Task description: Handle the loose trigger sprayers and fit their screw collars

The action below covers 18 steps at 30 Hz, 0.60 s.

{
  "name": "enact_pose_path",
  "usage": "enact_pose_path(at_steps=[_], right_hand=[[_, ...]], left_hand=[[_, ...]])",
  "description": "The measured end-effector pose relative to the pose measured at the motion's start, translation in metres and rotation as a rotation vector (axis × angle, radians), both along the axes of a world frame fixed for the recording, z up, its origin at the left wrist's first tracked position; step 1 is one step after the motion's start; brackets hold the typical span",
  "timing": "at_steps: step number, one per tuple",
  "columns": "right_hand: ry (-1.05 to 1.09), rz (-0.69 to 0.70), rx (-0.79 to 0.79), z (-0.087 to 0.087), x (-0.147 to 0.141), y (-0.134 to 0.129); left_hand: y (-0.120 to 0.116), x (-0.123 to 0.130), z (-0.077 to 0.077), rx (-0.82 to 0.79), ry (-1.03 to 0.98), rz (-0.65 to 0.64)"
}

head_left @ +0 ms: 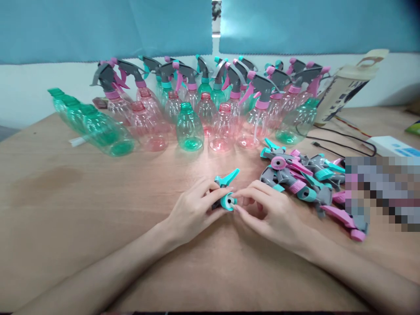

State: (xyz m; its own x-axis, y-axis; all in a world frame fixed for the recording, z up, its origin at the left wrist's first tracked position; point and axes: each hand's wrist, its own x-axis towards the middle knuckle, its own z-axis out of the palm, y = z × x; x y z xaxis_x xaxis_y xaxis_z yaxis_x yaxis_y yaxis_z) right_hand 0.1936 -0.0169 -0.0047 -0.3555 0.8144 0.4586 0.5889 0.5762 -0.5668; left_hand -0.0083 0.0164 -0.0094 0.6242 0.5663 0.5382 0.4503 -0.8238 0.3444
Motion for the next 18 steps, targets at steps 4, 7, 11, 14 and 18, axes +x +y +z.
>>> enact_pose_path(at_steps=[4, 7, 11, 14, 18], right_hand=[[-0.020, -0.034, -0.019, -0.0002, -0.0002, -0.0012], [-0.019, -0.051, -0.012, -0.0006, -0.0004, -0.0018], [-0.008, -0.047, 0.005, -0.0005, -0.0012, -0.0026], [-0.017, -0.065, -0.002, 0.0006, -0.0023, -0.0036], [0.002, -0.091, -0.063, 0.0022, -0.0038, -0.0045]], left_hand=[[0.0000, 0.0009, 0.0009, 0.020, 0.014, 0.007], [-0.0007, 0.0015, 0.0018, 0.037, 0.015, 0.018], [-0.0011, 0.0020, 0.0032, 0.063, 0.019, 0.013], [-0.0010, 0.0024, 0.0043, 0.083, 0.022, 0.011], [-0.0017, 0.0034, 0.0046, 0.131, 0.040, 0.009]])
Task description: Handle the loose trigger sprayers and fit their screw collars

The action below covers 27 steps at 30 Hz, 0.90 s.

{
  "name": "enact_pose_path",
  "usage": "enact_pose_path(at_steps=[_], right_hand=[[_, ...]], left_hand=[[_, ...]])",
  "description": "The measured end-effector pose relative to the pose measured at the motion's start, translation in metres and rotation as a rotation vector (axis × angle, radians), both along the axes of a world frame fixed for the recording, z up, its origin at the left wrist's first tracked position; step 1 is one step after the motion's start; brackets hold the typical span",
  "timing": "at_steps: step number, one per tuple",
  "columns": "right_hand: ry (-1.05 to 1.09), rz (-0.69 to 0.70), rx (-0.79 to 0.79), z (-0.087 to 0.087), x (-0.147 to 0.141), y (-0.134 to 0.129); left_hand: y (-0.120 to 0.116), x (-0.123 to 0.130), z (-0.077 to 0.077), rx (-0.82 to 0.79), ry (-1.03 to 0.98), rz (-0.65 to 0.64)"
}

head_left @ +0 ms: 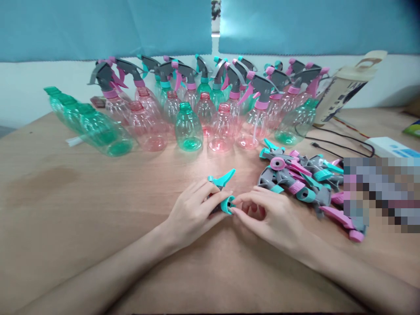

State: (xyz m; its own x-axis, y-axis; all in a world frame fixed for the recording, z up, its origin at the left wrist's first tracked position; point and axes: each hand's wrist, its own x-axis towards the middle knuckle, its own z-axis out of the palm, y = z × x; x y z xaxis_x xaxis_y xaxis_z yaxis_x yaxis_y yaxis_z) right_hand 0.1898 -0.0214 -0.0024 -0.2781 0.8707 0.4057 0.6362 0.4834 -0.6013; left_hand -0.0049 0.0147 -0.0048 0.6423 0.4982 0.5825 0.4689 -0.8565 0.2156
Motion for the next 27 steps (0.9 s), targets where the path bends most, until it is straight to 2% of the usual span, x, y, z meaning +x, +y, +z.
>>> enact_pose_path(at_steps=[7, 9, 16, 22, 27], right_hand=[[0.165, 0.026, -0.169, -0.003, -0.004, 0.003], [0.196, 0.030, -0.174, -0.004, -0.006, 0.003], [0.032, 0.082, -0.011, -0.002, 0.004, 0.003], [-0.157, 0.163, 0.131, -0.004, 0.016, 0.008], [-0.192, 0.180, 0.265, -0.003, 0.014, 0.009]], left_hand=[[0.000, 0.001, -0.002, 0.014, -0.024, -0.005], [0.000, 0.001, -0.003, -0.004, -0.028, -0.018], [0.000, -0.002, -0.002, -0.088, 0.009, -0.046], [0.004, -0.003, -0.003, -0.240, 0.114, -0.066], [0.003, -0.001, -0.001, -0.270, 0.127, -0.080]])
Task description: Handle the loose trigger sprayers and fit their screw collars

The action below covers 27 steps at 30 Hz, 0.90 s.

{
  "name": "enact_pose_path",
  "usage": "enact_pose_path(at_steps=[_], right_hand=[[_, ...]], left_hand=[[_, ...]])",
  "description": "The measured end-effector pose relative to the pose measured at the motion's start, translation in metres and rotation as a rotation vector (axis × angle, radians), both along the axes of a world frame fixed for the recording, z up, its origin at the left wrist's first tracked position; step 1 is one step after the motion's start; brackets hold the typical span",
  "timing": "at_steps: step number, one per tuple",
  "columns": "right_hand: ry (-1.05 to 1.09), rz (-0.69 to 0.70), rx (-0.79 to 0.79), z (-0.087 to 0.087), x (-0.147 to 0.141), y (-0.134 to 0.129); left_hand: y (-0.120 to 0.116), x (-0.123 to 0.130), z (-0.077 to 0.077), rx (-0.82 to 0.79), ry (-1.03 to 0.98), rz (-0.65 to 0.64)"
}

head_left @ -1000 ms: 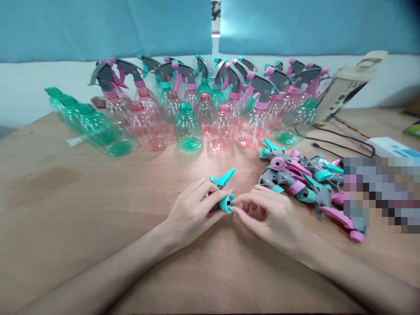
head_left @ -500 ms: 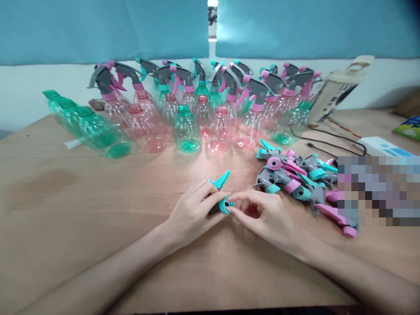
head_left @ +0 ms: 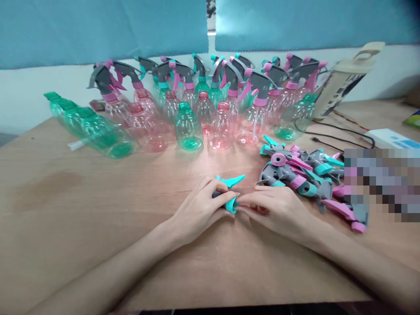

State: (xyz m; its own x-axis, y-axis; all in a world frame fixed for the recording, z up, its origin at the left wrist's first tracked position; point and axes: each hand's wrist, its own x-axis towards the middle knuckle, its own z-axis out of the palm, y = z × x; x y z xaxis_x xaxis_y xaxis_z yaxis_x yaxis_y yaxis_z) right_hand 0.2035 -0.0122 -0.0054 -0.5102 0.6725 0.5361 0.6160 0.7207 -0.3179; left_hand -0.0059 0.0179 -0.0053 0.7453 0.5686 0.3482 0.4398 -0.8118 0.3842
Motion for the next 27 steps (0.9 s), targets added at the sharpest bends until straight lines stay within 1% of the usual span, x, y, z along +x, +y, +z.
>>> enact_pose_path(at_steps=[4, 8, 11, 14, 18, 20, 24, 27], right_hand=[[0.034, 0.005, 0.047, -0.003, -0.003, 0.001], [0.090, -0.008, 0.022, -0.008, -0.006, 0.001], [0.180, -0.012, -0.002, -0.007, -0.010, -0.003], [0.278, -0.040, -0.068, -0.003, -0.015, -0.006], [0.356, -0.111, -0.244, 0.002, -0.017, -0.009], [0.381, -0.108, -0.299, 0.002, -0.016, -0.009], [0.459, -0.082, -0.265, 0.004, -0.007, -0.007], [0.508, -0.125, -0.210, 0.008, -0.001, -0.006]], left_hand=[[0.000, -0.001, 0.001, -0.032, -0.011, -0.003], [0.001, 0.000, -0.001, -0.027, -0.041, 0.011], [-0.002, 0.001, -0.001, -0.010, -0.091, 0.015], [-0.005, 0.003, 0.000, -0.010, -0.137, 0.017], [-0.010, 0.004, 0.000, -0.029, -0.172, 0.035], [-0.012, 0.004, 0.001, -0.054, -0.204, 0.053], [-0.015, 0.003, 0.002, -0.107, -0.224, 0.084], [-0.015, 0.003, 0.004, -0.096, -0.211, 0.104]])
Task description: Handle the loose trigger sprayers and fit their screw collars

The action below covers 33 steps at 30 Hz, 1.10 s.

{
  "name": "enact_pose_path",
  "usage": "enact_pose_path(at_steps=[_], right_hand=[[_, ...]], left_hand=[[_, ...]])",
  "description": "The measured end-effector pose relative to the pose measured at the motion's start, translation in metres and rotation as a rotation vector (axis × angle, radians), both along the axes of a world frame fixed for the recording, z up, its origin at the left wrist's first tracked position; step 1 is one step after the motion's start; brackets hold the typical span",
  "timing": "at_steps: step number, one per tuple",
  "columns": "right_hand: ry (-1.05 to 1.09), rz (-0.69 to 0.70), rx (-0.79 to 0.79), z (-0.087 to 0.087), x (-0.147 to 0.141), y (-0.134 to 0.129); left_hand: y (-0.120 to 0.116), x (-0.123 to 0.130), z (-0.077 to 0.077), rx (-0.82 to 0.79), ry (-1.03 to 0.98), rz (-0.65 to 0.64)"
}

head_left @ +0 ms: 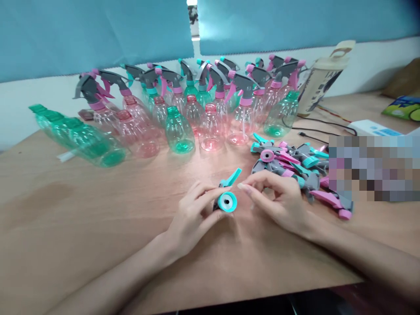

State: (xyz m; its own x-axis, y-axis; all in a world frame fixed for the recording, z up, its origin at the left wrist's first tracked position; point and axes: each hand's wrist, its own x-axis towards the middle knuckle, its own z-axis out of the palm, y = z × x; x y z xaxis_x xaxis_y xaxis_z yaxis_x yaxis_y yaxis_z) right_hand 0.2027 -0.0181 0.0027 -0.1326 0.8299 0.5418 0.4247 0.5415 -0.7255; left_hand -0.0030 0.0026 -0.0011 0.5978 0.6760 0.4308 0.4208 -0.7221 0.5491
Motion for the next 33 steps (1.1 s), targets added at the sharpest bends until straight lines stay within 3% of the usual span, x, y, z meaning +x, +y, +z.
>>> enact_pose_path(at_steps=[7, 13, 19, 23, 28, 30, 33], right_hand=[[0.009, -0.062, 0.034, 0.013, 0.010, -0.002], [-0.097, -0.090, 0.014, 0.016, 0.039, -0.032], [-0.181, -0.272, -0.004, 0.017, 0.083, -0.069], [-0.168, -0.406, -0.029, 0.012, 0.107, -0.086], [-0.209, -0.451, -0.056, 0.004, 0.126, -0.099], [-0.230, -0.447, -0.070, 0.003, 0.131, -0.101], [-0.270, -0.436, -0.061, 0.004, 0.136, -0.097]], left_hand=[[0.000, 0.005, 0.008, 0.076, 0.012, 0.025], [0.003, 0.023, 0.016, 0.158, -0.002, 0.042], [0.032, 0.068, 0.028, 0.334, -0.062, 0.072], [0.061, 0.110, 0.036, 0.355, -0.094, 0.122], [0.080, 0.152, 0.032, 0.353, 0.069, -0.094], [0.079, 0.159, 0.029, 0.335, 0.193, -0.194], [0.077, 0.157, 0.027, 0.316, 0.255, -0.244]])
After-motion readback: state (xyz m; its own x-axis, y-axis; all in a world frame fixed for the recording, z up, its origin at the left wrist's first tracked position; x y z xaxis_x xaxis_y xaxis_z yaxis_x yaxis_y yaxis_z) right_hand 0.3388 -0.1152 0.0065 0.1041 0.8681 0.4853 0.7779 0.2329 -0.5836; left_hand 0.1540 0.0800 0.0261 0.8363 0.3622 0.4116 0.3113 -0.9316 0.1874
